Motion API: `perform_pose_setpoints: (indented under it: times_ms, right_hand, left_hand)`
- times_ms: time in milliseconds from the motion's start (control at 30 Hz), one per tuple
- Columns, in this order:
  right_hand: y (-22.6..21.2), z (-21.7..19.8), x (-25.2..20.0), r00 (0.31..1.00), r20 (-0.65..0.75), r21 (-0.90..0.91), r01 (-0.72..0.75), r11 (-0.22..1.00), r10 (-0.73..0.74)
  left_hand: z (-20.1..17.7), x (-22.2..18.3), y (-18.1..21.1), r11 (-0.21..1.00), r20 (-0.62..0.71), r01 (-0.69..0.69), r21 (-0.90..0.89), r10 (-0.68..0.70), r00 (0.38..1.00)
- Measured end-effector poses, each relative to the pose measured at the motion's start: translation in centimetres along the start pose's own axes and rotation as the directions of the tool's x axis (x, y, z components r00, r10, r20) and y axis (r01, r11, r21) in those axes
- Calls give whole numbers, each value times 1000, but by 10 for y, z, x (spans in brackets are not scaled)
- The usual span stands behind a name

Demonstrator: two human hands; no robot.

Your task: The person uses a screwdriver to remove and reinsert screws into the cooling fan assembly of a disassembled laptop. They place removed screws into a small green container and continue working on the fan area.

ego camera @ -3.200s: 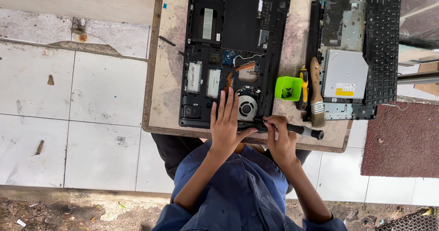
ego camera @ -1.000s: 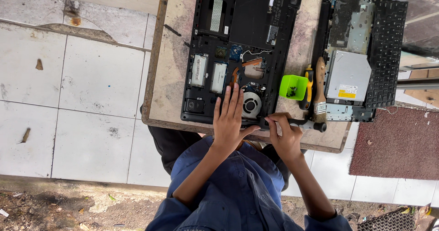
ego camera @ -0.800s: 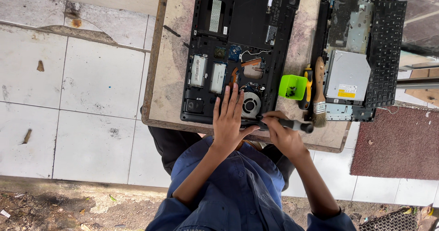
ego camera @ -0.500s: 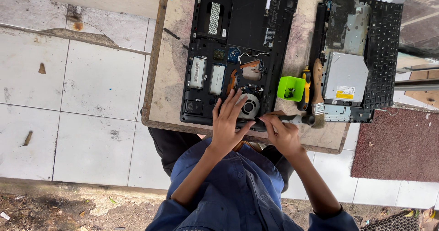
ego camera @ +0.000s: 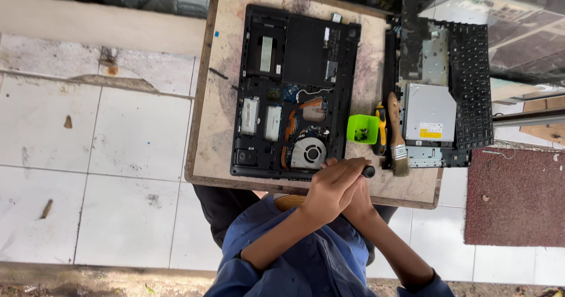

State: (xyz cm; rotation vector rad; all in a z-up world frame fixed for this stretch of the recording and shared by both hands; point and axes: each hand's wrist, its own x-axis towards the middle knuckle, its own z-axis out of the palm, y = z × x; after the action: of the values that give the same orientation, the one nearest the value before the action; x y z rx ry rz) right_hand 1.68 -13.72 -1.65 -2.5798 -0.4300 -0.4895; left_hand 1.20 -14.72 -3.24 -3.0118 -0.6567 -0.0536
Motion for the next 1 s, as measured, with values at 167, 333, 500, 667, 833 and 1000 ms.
perform_pose_setpoints:
  times_ms: [167, 333, 500, 667, 833, 1000]
  right_hand:
    - [13, -19, -17, 998, 1, 92, -63, 994, 63]
    - [16, -28, -27, 991, 22, 158, -136, 978, 134]
    - [21, -30, -26, 970, 81, 246, -241, 939, 228]
    - [54, -7, -40, 968, 192, 335, -222, 916, 164]
    - [35, -2, -20, 986, 84, 361, -166, 918, 145]
    - [-1, -11, 4, 963, -82, 418, -201, 886, 257]
  left_hand:
    - [-89, 60, -107, -30, -529, -562, -827, 383, 757]
    - [-71, 55, -96, -58, -529, -568, -821, 450, 719]
    - [-85, 65, -112, -169, -476, -463, -870, 529, 702]
    - [-76, 62, -114, -111, -455, -500, -859, 614, 645]
    - [-54, 65, -115, -99, -469, -492, -865, 511, 721]
    - [-47, 72, -134, -53, -351, -381, -923, 521, 778]
